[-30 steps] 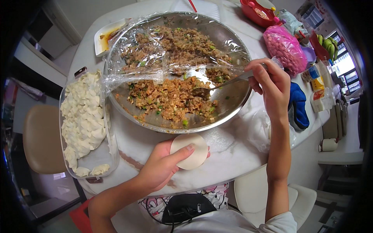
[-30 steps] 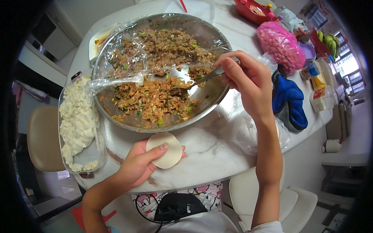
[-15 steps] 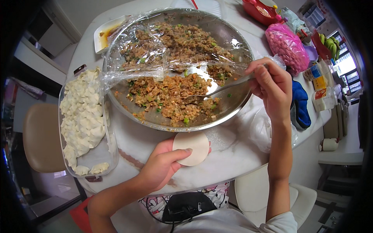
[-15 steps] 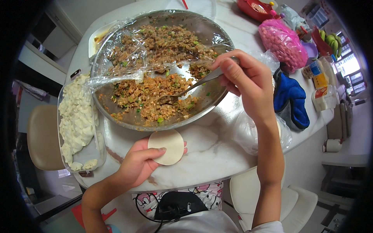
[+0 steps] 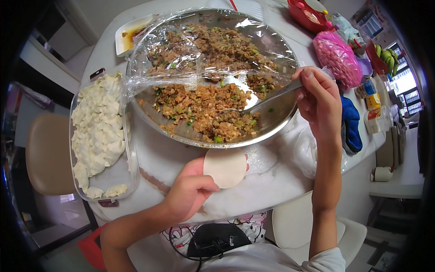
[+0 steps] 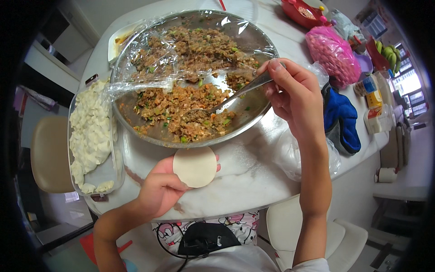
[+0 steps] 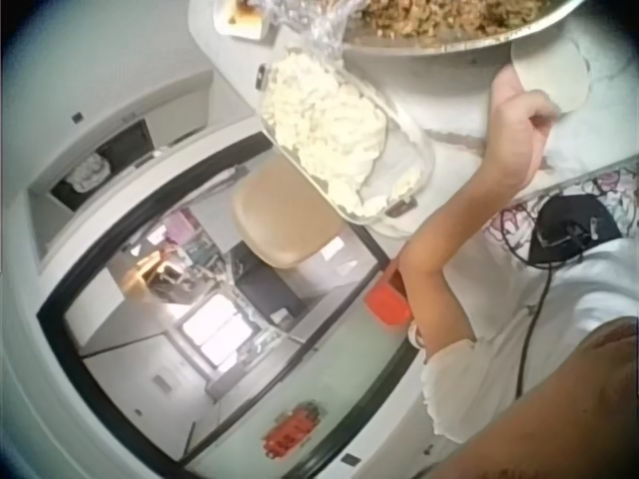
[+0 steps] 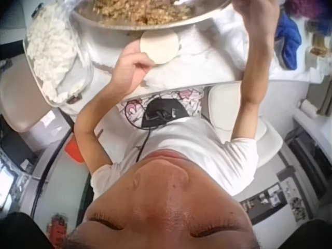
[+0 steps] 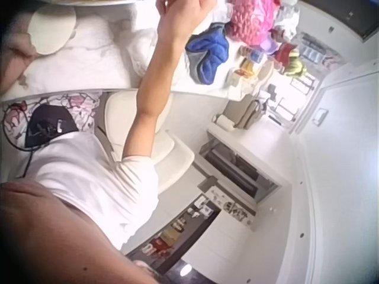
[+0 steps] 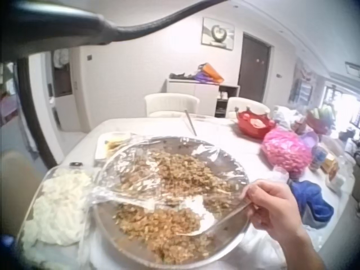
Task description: The person sits at a table and assembles dumplings by hand. They place a meat and vegetable filling onto round dough wrappers using a spoon, then fold and pleat the edges to seal them. The finished dumplings are placed into a plastic container on the table.
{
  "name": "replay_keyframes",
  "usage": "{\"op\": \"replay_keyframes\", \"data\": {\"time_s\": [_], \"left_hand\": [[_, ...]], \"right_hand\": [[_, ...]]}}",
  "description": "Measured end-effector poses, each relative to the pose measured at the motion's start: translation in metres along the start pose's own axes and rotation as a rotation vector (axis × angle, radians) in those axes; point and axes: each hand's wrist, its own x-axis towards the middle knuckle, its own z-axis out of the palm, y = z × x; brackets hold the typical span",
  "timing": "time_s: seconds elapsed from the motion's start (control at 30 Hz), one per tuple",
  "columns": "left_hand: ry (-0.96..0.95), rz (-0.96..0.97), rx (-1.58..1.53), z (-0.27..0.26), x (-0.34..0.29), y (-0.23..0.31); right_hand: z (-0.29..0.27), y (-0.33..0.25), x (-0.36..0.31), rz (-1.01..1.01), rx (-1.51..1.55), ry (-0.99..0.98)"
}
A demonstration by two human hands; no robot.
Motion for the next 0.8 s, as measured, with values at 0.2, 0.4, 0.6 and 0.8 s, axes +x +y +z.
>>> {"op": "replay_keyframes", "data": {"time_s": [0.2, 0.4, 0.6, 0.8], "left_hand": [[-0.054, 0.032, -0.011, -0.004, -0.004, 0.001], [-0.108, 0.07, -0.141, 0.0, -0.007, 0.0], [-0.177, 0.067, -0.217, 0.001, -0.008, 0.002], [-0.078, 0.032, -0.206, 0.007, -0.008, 0.003]], "right_hand": [[-0.002, 0.003, 0.004, 0.054, 0.138, 0.072], [-0.01, 0.001, -0.002, 0.015, 0.21, -0.008], [0.001, -0.007, -0.029, -0.205, 0.03, -0.116], [0.004, -0.011, -0.047, -0.948, -0.23, -0.374]]}}
